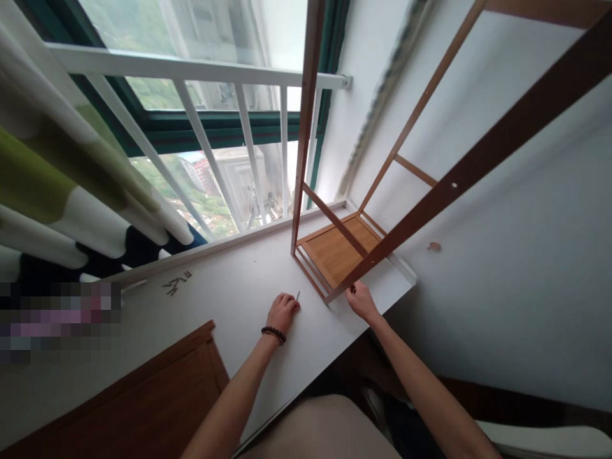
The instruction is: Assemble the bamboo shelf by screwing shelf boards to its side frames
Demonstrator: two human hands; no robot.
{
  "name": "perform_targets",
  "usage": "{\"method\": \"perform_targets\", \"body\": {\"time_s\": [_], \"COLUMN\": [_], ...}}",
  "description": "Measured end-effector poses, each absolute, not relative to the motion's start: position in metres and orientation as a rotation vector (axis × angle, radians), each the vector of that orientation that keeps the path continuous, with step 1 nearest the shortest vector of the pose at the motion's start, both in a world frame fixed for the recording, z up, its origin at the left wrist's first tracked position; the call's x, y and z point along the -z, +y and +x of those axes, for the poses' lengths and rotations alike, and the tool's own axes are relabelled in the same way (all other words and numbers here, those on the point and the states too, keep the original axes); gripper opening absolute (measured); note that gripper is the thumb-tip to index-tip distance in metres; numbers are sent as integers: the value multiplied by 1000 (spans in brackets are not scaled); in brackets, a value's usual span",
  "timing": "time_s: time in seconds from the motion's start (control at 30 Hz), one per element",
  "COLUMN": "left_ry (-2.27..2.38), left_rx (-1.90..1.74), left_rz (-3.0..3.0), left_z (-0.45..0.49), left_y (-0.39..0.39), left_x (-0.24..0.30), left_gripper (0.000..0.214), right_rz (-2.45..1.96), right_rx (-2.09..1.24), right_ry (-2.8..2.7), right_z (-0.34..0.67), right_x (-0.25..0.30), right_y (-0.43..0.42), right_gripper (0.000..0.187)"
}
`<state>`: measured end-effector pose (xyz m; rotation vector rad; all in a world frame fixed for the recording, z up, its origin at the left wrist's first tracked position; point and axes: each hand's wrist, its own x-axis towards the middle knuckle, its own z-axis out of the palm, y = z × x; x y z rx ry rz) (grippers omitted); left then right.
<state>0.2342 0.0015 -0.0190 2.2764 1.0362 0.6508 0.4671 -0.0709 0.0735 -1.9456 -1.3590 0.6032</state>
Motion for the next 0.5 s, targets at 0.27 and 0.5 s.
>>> {"method": "perform_targets", "body": {"time_s": [0.27,0.5], "left_ry": [1111,1149], "left_rx": [-815,-805], "left_rz": [2005,1319], "left_z": [226,208], "left_y": [-12,-24], "left_x": [22,-16], "left_gripper": [14,26], "right_rz": [-2014,-1849], "right_rx": [-754,-904], "right_ry": [-1266,-1381], "right_z": [426,396], "right_x": [-35,-43], "right_y": [-122,-106], "right_gripper": [19,17]}}
